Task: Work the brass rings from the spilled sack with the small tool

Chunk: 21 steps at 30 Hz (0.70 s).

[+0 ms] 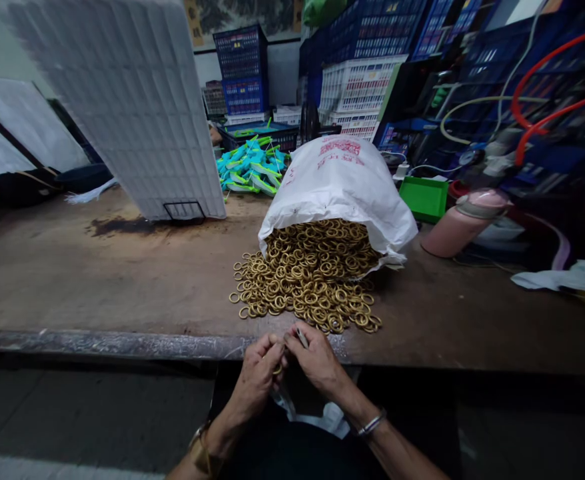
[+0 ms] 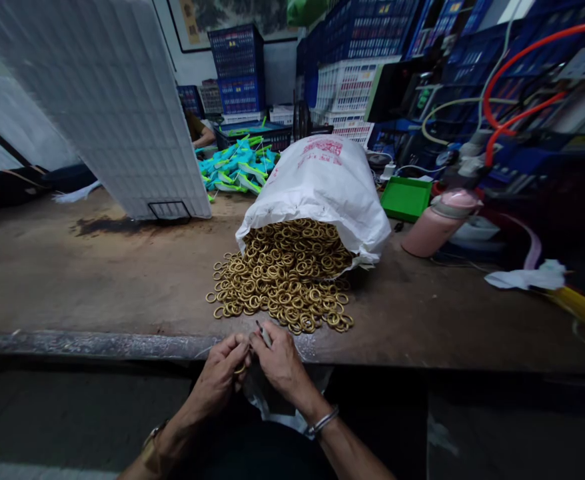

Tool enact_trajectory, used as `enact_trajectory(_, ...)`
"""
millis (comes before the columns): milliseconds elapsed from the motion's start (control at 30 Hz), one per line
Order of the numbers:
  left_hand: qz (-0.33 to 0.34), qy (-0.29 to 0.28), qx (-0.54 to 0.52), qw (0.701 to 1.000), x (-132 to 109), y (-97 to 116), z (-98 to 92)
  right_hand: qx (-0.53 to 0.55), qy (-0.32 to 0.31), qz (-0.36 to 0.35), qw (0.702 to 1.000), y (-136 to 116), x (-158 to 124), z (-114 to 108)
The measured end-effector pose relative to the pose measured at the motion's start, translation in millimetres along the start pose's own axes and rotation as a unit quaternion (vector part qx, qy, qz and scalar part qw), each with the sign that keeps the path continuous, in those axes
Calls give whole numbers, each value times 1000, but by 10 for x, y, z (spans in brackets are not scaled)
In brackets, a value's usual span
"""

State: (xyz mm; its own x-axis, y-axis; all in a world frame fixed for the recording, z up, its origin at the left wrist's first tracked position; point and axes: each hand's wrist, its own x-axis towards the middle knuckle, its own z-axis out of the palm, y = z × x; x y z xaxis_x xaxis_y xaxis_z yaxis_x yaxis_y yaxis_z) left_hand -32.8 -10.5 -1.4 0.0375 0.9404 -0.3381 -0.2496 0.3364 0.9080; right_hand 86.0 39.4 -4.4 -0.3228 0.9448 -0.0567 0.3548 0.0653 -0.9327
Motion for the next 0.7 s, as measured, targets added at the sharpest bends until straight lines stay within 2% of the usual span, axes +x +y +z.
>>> enact_trajectory(133, -5, 0, -50, 999, -10, -4, -4, -23, 3, 1, 1000, 25, 0, -15)
enact_trajectory(233, -8, 6, -78, 997, -11, -6, -6, -127, 17, -30, 991, 72, -28, -14)
enact_trajectory(433, 18, 18, -82, 996, 7, 20, -10, -290, -49, -63, 954, 68, -119, 55)
enact_trajectory(700, 13, 33, -49, 998, -4, 13, -55, -341, -44, -48, 938, -11, -104, 104)
